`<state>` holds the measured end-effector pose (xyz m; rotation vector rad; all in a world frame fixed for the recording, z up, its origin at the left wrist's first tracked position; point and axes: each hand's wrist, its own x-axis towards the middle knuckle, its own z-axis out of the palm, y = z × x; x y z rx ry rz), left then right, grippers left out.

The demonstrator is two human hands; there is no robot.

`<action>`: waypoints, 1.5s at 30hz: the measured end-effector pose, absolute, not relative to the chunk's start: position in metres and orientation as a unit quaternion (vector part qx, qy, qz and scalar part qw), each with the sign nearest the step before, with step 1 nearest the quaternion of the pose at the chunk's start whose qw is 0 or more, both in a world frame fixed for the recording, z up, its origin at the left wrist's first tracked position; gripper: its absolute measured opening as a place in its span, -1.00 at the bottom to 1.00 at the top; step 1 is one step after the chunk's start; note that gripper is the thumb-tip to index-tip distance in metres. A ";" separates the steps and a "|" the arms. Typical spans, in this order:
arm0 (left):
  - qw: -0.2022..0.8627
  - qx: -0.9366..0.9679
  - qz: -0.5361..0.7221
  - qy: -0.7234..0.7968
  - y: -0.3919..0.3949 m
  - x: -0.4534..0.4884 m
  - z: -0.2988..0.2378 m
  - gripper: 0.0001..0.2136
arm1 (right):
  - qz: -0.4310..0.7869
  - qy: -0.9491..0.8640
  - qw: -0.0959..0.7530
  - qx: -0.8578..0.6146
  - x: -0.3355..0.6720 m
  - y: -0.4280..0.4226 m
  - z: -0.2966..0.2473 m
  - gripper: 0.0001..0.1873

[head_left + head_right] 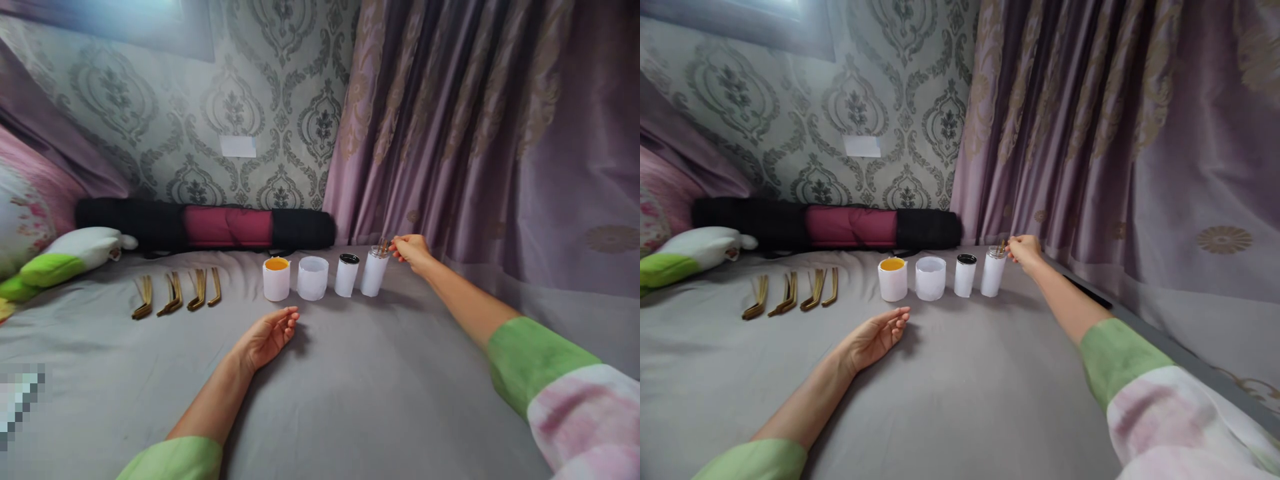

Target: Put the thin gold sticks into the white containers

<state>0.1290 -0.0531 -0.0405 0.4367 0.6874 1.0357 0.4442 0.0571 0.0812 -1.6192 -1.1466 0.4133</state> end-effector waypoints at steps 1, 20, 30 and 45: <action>0.791 0.203 0.481 0.319 -0.053 0.129 -0.041 -0.87 | 0.176 -0.476 0.534 -0.676 0.445 0.057 0.081 -0.84; 0.785 0.208 0.481 0.331 -0.053 0.131 -0.038 -0.88 | 0.322 -0.355 0.603 -0.638 0.453 0.015 0.039 -0.88; 0.775 0.209 0.485 0.346 -0.056 0.134 -0.034 -0.91 | 0.454 -0.331 0.556 -0.613 0.416 -0.013 -0.002 -0.89; 0.777 0.207 0.486 0.342 -0.055 0.133 -0.037 -0.89 | 0.557 -0.371 0.476 -0.571 0.340 -0.029 -0.023 -0.88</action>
